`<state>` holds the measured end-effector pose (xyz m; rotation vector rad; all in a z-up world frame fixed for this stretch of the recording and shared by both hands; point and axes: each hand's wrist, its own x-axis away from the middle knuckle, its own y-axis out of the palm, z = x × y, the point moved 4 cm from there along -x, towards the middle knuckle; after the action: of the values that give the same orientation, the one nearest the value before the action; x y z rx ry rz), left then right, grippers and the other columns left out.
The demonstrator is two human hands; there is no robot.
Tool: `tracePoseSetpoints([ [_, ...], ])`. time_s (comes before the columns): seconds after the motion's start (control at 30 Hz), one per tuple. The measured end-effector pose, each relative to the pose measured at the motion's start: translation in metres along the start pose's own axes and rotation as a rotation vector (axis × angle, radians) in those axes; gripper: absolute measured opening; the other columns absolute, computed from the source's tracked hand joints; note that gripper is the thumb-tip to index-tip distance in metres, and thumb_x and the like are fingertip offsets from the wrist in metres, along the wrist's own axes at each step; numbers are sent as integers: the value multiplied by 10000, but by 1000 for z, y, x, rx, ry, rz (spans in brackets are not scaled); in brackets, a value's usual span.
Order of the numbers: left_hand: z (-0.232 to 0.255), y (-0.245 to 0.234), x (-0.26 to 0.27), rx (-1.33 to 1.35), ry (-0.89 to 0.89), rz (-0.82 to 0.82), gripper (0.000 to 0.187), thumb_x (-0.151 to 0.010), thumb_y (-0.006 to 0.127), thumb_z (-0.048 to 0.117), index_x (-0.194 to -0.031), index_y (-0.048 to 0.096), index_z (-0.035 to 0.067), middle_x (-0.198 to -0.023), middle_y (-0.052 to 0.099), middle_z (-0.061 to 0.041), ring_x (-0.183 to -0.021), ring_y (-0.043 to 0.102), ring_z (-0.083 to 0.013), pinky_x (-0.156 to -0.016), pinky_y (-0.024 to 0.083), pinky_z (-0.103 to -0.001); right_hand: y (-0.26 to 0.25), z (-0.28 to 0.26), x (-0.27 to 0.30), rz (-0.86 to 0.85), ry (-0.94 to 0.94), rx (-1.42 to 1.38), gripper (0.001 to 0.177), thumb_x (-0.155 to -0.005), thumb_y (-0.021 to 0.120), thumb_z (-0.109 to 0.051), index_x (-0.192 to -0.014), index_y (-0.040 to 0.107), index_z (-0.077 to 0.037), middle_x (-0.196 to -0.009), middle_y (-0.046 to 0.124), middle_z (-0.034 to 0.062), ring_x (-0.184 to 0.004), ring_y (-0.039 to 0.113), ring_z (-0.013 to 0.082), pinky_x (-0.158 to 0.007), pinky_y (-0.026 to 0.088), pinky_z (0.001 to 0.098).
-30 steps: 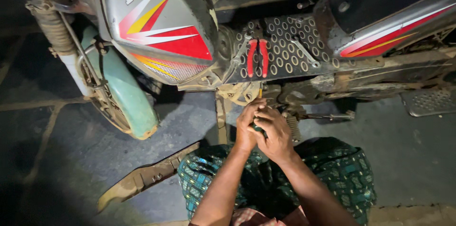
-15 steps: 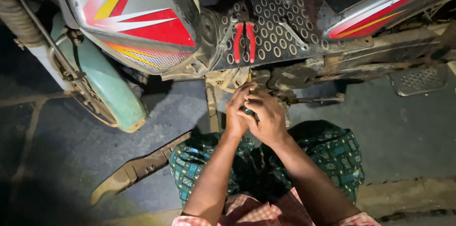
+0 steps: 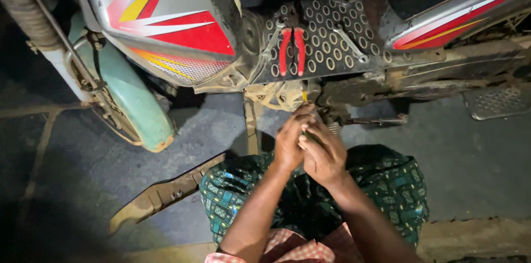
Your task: The person uses a screwdriver to tighten a screw on the motorcycle's engine casing. The person is sitting on the floor while performing the repair.
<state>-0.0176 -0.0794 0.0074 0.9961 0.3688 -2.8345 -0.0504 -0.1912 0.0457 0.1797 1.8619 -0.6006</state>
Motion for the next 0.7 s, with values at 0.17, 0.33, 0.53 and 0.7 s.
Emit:
tracePoseSetpoints([
  [0.17,4,12,-18,-183,35,-85,364,-865,721,62,-1224,664,63,-1369,676,-114,-1321,647,-350,-1103,538,-427,-5,21,6,11,181,22,201,-964,696,-31,-1149,620,-19,-1194,701,197,-1100,716,394,-931,599,437],
  [0.33,16,6,-46,-567,219,-234,556,-769,787,144,-1318,692,136,-1435,597,-80,-1378,478,-313,-1120,357,-454,-8,37,-1,130,242,-48,276,-950,739,-30,-1177,581,-20,-1192,690,203,-1079,711,362,-937,584,425],
  [0.53,12,1,-101,-592,469,-547,679,-760,819,274,-1380,621,81,-1479,560,-123,-1436,477,-303,-1254,321,-469,-11,50,-14,180,247,10,291,-983,771,-37,-1216,600,-9,-1143,683,169,-1017,685,337,-907,575,404],
  [0.7,-6,11,-110,-547,453,-572,688,-760,803,296,-1385,628,70,-1459,603,-115,-1365,561,-274,-1214,391,-420,-11,58,-31,117,333,68,272,-923,817,-66,-1164,709,-2,-1090,695,178,-957,689,320,-817,564,389],
])
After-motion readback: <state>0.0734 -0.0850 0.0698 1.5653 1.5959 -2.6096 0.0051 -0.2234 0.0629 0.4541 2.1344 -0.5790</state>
